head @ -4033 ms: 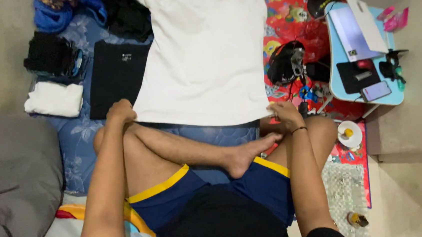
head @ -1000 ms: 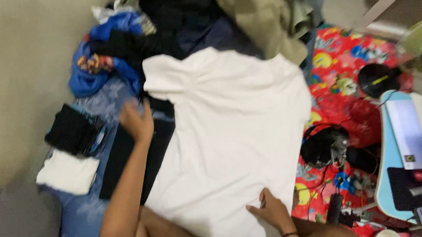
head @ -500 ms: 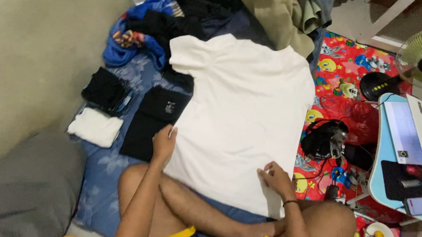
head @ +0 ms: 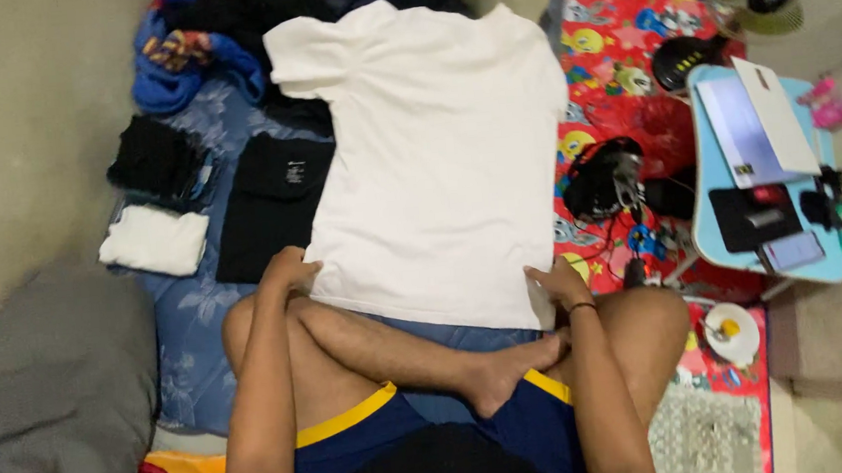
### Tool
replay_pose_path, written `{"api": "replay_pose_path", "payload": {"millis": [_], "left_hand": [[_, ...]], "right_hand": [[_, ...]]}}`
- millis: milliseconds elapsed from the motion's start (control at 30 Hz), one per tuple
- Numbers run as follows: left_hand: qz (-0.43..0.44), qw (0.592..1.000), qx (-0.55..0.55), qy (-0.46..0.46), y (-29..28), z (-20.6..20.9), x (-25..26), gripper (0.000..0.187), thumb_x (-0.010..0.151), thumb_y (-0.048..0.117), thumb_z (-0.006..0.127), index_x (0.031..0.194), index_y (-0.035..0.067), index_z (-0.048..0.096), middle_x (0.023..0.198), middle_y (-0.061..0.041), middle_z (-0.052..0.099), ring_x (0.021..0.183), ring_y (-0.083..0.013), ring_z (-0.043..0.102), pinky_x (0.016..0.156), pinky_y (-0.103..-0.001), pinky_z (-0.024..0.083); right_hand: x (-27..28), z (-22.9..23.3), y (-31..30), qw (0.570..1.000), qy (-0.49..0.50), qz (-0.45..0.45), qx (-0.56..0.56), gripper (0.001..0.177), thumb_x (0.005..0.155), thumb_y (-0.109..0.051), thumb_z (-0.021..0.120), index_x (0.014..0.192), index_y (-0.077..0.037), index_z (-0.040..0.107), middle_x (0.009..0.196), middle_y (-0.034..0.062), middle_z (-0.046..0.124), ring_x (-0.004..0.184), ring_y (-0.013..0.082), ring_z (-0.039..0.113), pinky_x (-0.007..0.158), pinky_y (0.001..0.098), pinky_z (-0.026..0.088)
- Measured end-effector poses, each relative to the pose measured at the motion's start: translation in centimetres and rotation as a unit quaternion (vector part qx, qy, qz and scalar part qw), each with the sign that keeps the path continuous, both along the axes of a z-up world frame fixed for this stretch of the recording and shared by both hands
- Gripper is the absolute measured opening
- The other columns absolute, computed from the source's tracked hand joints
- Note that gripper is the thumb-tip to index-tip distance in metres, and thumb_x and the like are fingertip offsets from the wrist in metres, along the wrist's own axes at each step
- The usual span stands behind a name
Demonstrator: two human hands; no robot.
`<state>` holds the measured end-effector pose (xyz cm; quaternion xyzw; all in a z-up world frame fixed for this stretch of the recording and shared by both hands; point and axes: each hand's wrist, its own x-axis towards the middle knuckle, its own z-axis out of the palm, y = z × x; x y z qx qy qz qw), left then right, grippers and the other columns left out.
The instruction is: Folding a white t-shirt and other items on a bed.
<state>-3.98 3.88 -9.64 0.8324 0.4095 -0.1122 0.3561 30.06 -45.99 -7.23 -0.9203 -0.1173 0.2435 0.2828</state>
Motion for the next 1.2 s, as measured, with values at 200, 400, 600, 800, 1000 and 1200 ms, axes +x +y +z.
{"api": "replay_pose_path", "payload": {"millis": [200, 400, 600, 800, 1000, 1200], "left_hand": [[-0.051, 0.997, 0.049, -0.038, 1.4, 0.6, -0.9, 0.046, 0.077, 0.039, 0.081, 0.102, 0.000, 0.078, 0.098, -0.025, 0.076, 0.090, -0.0384, 0.074, 0.082, -0.046, 0.057], [-0.100, 0.993, -0.024, 0.055, 1.7, 2.9, -0.9, 0.043, 0.077, 0.033, 0.086, 0.094, -0.005, 0.078, 0.088, -0.021, 0.078, 0.076, -0.0321, 0.073, 0.073, -0.045, 0.058], [-0.145, 0.975, -0.014, 0.168, 4.1, -0.2, -1.2, 0.040, 0.074, 0.028, 0.089, 0.096, -0.005, 0.080, 0.088, -0.018, 0.079, 0.076, -0.0275, 0.073, 0.071, -0.043, 0.058], [-0.115, 0.961, 0.148, 0.201, -1.4, 4.9, -1.1, 0.039, 0.081, 0.030, 0.081, 0.106, 0.000, 0.077, 0.103, -0.019, 0.076, 0.092, -0.0319, 0.072, 0.083, -0.048, 0.054], [-0.120, 0.951, 0.269, 0.095, -12.3, 13.4, 4.0, 0.045, 0.091, 0.036, 0.069, 0.123, 0.004, 0.068, 0.118, -0.020, 0.071, 0.107, -0.0359, 0.068, 0.095, -0.052, 0.049], [-0.234, 0.960, 0.142, -0.057, -21.8, 16.5, 11.1, 0.050, 0.091, 0.030, 0.068, 0.128, -0.001, 0.062, 0.120, -0.023, 0.066, 0.109, -0.0348, 0.062, 0.097, -0.051, 0.045]], "right_hand": [[-0.1, -0.7, -2.5, 0.997, -0.035, 0.041, -0.054, 0.058, 0.072, -0.039, 0.085, 0.110, 0.001, 0.068, 0.103, 0.0212, 0.074, 0.096, 0.0360, 0.073, 0.085, 0.0436, 0.055], [-0.1, -2.2, -3.9, 0.994, 0.078, 0.071, 0.012, 0.044, 0.075, -0.025, 0.085, 0.105, 0.005, 0.073, 0.096, 0.0172, 0.077, 0.085, 0.0261, 0.072, 0.079, 0.0381, 0.057], [-0.2, -0.4, -4.2, 0.975, 0.152, 0.145, 0.068, 0.037, 0.071, -0.011, 0.083, 0.105, 0.000, 0.074, 0.095, 0.0098, 0.078, 0.085, 0.0223, 0.071, 0.080, 0.0353, 0.056], [-1.4, -0.4, -4.3, 0.953, 0.204, 0.210, -0.080, 0.040, 0.072, -0.019, 0.087, 0.105, 0.000, 0.077, 0.097, 0.0162, 0.078, 0.085, 0.0251, 0.071, 0.080, 0.0384, 0.056], [-2.7, 3.0, -3.7, 0.957, 0.148, 0.189, -0.165, 0.056, 0.065, -0.028, 0.095, 0.106, 0.005, 0.075, 0.102, 0.0234, 0.076, 0.094, 0.0308, 0.072, 0.085, 0.0406, 0.057], [0.1, 7.0, -2.7, 0.952, -0.198, 0.226, 0.062, 0.087, 0.071, -0.049, 0.084, 0.134, 0.006, 0.057, 0.112, 0.0263, 0.072, 0.100, 0.0341, 0.069, 0.087, 0.0373, 0.057]]}}
